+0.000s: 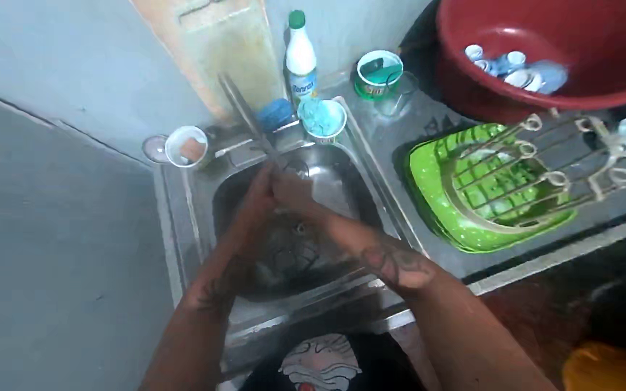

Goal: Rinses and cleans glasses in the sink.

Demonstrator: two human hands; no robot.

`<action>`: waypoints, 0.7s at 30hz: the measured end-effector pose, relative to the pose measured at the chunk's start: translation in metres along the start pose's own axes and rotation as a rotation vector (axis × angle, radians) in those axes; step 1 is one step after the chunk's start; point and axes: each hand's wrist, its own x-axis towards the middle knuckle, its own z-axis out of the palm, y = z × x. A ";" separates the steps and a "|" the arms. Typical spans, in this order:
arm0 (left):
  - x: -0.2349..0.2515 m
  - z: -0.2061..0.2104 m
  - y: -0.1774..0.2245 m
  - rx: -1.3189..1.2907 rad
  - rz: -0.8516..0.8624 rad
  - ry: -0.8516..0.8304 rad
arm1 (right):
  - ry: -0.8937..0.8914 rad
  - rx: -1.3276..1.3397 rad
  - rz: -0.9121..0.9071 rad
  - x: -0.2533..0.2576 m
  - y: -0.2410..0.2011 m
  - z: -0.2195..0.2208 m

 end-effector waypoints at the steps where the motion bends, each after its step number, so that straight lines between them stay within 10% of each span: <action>1: 0.003 -0.004 0.004 0.023 -0.018 0.022 | -0.009 -0.330 -0.211 0.000 0.014 0.001; 3: 0.005 -0.005 0.007 -0.030 0.001 0.074 | 0.002 -0.590 -0.447 0.002 0.029 -0.001; 10: -0.004 -0.013 -0.007 -0.047 -0.022 -0.053 | -0.166 0.159 -0.054 0.031 0.002 -0.044; 15: -0.036 0.029 -0.011 -0.306 -0.052 -0.156 | -0.010 -0.120 0.042 0.031 -0.016 -0.055; 21: -0.045 0.039 0.007 -0.321 0.034 0.047 | 0.127 -0.316 -0.452 0.008 0.019 -0.020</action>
